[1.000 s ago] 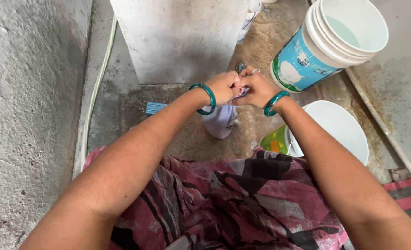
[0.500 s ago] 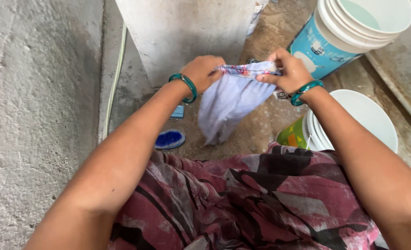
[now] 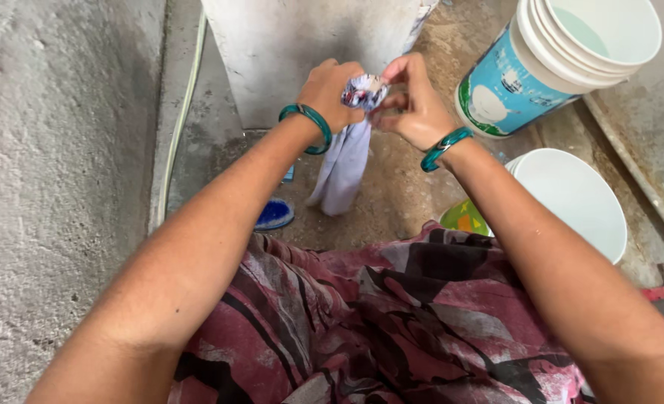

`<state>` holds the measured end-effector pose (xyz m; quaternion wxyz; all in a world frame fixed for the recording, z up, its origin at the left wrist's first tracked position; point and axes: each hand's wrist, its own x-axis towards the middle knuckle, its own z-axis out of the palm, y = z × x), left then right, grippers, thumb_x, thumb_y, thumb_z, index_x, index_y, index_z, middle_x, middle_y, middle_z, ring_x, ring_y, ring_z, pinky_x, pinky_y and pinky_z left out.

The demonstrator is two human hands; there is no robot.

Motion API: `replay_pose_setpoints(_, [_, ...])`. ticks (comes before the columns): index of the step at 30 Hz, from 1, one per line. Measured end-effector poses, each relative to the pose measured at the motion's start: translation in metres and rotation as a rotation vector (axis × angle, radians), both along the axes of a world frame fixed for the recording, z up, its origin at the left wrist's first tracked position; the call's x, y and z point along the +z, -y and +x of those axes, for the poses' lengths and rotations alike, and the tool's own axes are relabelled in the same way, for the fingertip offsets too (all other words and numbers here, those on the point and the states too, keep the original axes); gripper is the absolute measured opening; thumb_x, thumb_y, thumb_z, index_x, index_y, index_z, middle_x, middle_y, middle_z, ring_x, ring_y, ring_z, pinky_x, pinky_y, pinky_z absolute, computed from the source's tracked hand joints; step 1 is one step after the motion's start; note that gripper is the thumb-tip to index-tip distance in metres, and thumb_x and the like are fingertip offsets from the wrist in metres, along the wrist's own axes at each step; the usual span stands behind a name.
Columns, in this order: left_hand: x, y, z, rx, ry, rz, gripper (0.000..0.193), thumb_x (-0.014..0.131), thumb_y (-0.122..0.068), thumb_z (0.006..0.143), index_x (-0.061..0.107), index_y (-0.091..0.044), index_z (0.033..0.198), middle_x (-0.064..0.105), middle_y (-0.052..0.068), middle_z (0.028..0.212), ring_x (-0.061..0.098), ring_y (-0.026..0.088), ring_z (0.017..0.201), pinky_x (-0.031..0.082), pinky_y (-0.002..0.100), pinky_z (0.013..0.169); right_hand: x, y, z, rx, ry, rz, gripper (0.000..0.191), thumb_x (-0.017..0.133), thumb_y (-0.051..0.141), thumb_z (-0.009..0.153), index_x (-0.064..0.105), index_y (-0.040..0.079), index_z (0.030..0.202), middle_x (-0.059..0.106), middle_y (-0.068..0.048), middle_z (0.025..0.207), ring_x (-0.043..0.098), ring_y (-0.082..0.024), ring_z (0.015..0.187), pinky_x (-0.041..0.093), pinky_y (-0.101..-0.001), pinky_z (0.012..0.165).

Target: The person kneels on a wet concrete floor hand-washing clothes. They scrub red, dark, and light garments with a blue bar of soap and a brush, dip and wring items in a bucket of water, and place washed clothes on a nearby surface.

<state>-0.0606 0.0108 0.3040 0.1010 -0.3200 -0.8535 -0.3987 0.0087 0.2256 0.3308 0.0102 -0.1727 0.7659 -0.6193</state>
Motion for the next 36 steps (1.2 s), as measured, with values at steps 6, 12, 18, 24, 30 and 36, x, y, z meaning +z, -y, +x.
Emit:
replay_pose_setpoints(6, [0.014, -0.001, 0.004, 0.106, -0.117, 0.3, 0.05, 0.084, -0.022, 0.073, 0.067, -0.009, 0.117, 0.065, 0.019, 0.104, 0.066, 0.041, 0.099, 0.055, 0.045, 0.087, -0.065, 0.029, 0.0, -0.277, -0.008, 0.496, 0.102, 0.109, 0.029, 0.061, 0.043, 0.003, 0.134, 0.06, -0.014, 0.121, 0.06, -0.025, 0.107, 0.049, -0.0414, 0.095])
replay_pose_setpoints(12, [0.03, 0.008, 0.017, -0.028, 0.068, 0.525, 0.06, 0.086, -0.03, 0.077, 0.063, -0.012, 0.129, 0.075, 0.015, 0.12, 0.075, 0.03, 0.115, 0.058, 0.039, 0.101, -0.145, 0.088, 0.001, -0.508, -0.019, 0.008, 0.068, 0.09, 0.027, 0.065, 0.063, 0.003, 0.122, 0.073, -0.008, 0.106, 0.069, -0.024, 0.094, 0.056, -0.0433, 0.083])
replay_pose_setpoints(18, [0.05, 0.076, 0.055, 0.027, 0.406, -0.616, 0.139, 0.094, -0.044, 0.063, -0.001, -0.039, 0.164, 0.037, 0.027, 0.15, 0.046, 0.045, 0.135, 0.043, 0.052, 0.109, -0.219, 0.041, 0.032, -0.566, 0.104, 0.663, 0.067, 0.088, 0.039, 0.067, 0.067, 0.005, 0.121, 0.074, -0.013, 0.112, 0.073, -0.028, 0.103, 0.055, -0.0424, 0.09])
replay_pose_setpoints(24, [0.065, 0.135, 0.081, 0.248, 0.341, -0.706, 0.119, 0.085, -0.056, 0.075, 0.005, -0.036, 0.161, 0.033, 0.019, 0.159, 0.034, 0.043, 0.145, 0.034, 0.057, 0.114, -0.281, 0.024, 0.093, -0.107, 0.598, 1.461, 0.071, 0.089, 0.052, 0.066, 0.073, 0.011, 0.123, 0.069, -0.016, 0.127, 0.066, -0.033, 0.12, 0.052, -0.0429, 0.103])
replay_pose_setpoints(30, [0.043, 0.137, 0.096, 0.27, 0.232, -0.986, 0.104, 0.08, -0.058, 0.077, 0.023, -0.031, 0.16, 0.038, 0.011, 0.157, 0.031, 0.033, 0.147, 0.026, 0.059, 0.117, -0.215, 0.058, 0.04, -0.496, 0.254, 1.33, 0.069, 0.087, 0.055, 0.069, 0.073, 0.007, 0.117, 0.067, -0.02, 0.125, 0.062, -0.038, 0.12, 0.052, -0.0477, 0.098])
replay_pose_setpoints(36, [0.009, 0.168, 0.09, 0.369, 0.104, -0.928, 0.08, 0.081, -0.048, 0.079, 0.05, -0.021, 0.147, 0.048, 0.011, 0.147, 0.04, 0.031, 0.14, 0.028, 0.059, 0.115, -0.109, 0.039, 0.035, -1.034, -0.091, 0.758, 0.085, 0.09, 0.032, 0.069, 0.045, 0.023, 0.14, 0.074, -0.019, 0.111, 0.068, -0.042, 0.102, 0.05, -0.0564, 0.087])
